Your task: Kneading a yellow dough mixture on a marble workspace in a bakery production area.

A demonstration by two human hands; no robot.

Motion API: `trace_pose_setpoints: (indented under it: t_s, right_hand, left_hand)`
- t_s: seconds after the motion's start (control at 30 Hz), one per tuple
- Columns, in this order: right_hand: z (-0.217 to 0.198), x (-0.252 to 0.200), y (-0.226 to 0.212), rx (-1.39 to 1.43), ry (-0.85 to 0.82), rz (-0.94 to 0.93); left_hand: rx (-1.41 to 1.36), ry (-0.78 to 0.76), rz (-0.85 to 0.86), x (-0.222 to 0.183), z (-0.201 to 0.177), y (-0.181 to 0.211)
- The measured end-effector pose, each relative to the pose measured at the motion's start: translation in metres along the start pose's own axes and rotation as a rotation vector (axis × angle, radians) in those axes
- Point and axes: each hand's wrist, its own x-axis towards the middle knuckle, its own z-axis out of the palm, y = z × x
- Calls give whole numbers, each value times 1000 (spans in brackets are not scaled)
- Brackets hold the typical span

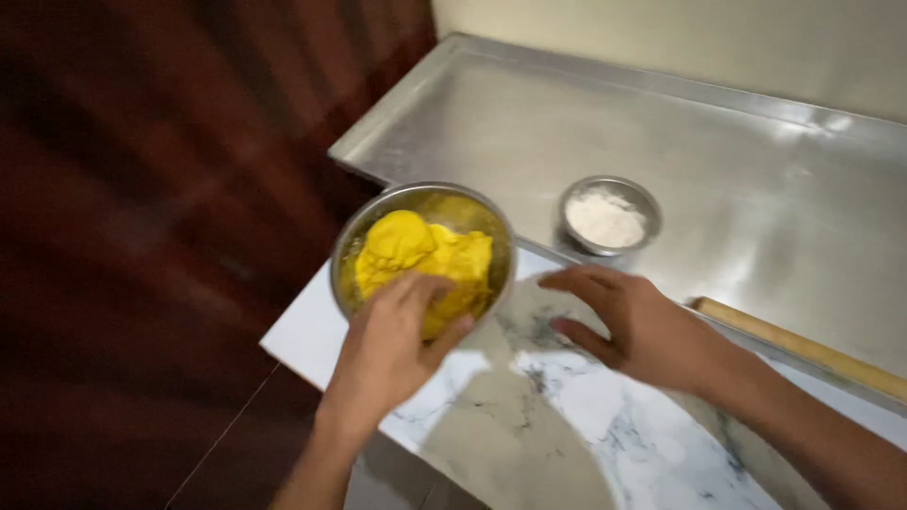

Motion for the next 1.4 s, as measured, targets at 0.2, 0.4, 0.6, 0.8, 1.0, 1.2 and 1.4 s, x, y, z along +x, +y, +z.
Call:
trace_pose_setpoints:
  t_s: [0.2,0.4,0.6,0.8,1.0,1.2,1.4]
  right_hand:
    - [18,97,0,-131,-16,-216]
    - [38,148,-12,-259,-342,-206]
    - [68,160,-15,-467,-392,-102]
    - [56,154,-33,-492,-433,-103]
    - [69,162,-11,-534,-370,-187]
    - [72,163,-15,-573,-402,-108]
    - [99,155,-13,-542,-167,-347]
  left_hand:
    - [139,166,122,20,4,-63]
    - [224,-7,-25,35,5,-68]
    - [127,-175,-170,40,1,-58]
    - [162,-233,-156,45,3,-63]
    - [163,-226,-161,45,5,-66]
    - [166,-160,-104,45,9,-67]
    - [175,-112,-63,44,17,-78]
